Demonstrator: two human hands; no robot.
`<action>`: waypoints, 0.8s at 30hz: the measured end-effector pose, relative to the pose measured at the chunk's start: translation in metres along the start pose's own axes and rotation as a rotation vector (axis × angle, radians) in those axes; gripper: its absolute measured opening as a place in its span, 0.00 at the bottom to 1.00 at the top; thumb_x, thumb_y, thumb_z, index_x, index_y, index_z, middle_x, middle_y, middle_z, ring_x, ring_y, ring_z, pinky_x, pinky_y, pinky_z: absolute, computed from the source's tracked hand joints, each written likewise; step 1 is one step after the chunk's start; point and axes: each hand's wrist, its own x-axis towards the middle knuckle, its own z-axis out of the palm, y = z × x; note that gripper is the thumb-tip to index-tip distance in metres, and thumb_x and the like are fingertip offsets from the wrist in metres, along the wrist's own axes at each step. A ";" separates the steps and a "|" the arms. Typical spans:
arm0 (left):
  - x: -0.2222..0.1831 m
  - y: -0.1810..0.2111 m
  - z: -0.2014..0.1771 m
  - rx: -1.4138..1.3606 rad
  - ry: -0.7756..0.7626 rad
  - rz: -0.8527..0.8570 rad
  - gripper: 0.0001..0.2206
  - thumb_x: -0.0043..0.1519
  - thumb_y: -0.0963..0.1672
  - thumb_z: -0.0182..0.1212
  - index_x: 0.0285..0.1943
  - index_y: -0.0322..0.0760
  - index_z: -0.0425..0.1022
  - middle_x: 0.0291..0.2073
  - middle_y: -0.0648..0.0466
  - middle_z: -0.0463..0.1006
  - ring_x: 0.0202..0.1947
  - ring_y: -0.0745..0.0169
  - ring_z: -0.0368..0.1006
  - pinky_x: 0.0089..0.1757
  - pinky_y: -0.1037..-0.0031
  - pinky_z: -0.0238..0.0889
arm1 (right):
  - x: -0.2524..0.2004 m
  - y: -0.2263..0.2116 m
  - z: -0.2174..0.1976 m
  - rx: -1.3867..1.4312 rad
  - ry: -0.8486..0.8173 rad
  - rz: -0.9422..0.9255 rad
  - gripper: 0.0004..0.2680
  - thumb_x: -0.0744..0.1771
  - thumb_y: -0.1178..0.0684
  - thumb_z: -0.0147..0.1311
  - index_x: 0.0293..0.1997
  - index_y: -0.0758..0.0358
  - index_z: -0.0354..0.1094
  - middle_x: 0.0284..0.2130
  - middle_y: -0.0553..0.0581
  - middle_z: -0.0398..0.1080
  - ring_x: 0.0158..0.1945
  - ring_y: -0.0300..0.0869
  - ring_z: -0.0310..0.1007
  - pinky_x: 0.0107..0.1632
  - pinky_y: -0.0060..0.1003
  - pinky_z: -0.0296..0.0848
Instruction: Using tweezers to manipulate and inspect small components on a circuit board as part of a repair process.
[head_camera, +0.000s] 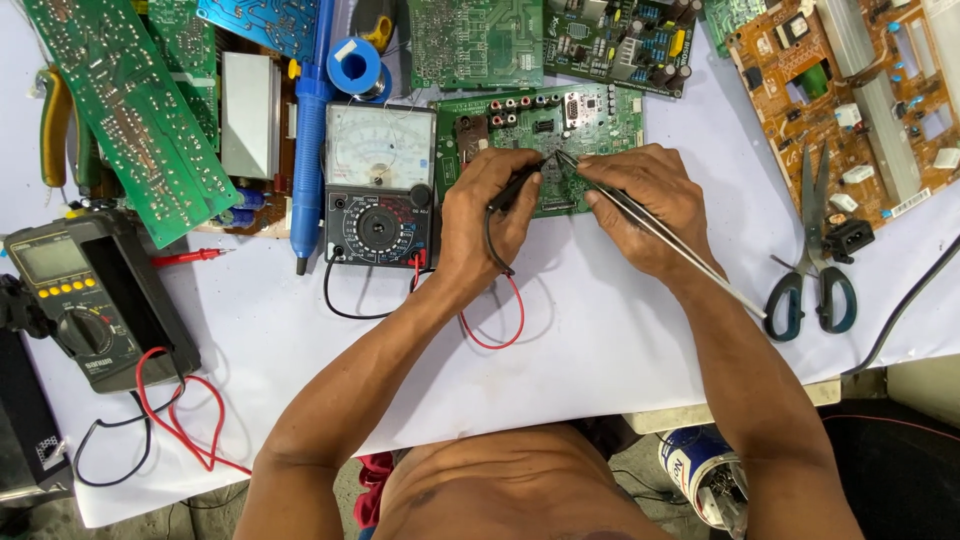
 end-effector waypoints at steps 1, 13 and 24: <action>0.000 0.001 -0.001 0.001 0.001 0.002 0.07 0.67 0.40 0.62 0.52 0.34 0.79 0.41 0.44 0.81 0.43 0.41 0.79 0.41 0.64 0.74 | -0.001 0.001 0.000 0.001 0.000 -0.003 0.05 0.67 0.69 0.62 0.46 0.77 0.77 0.42 0.70 0.79 0.47 0.60 0.80 0.52 0.49 0.73; 0.000 0.006 -0.002 -0.066 0.034 -0.008 0.06 0.66 0.40 0.63 0.50 0.35 0.80 0.40 0.45 0.81 0.42 0.44 0.80 0.42 0.64 0.74 | -0.006 0.005 0.000 -0.030 0.023 0.047 0.06 0.68 0.68 0.61 0.49 0.75 0.77 0.45 0.69 0.78 0.48 0.59 0.78 0.55 0.47 0.70; -0.015 0.021 0.001 0.360 -0.229 0.537 0.10 0.63 0.40 0.61 0.52 0.34 0.78 0.38 0.45 0.77 0.39 0.46 0.76 0.43 0.60 0.69 | -0.008 -0.014 -0.001 0.274 0.106 0.307 0.09 0.71 0.59 0.54 0.53 0.78 0.71 0.50 0.73 0.75 0.58 0.56 0.75 0.62 0.49 0.71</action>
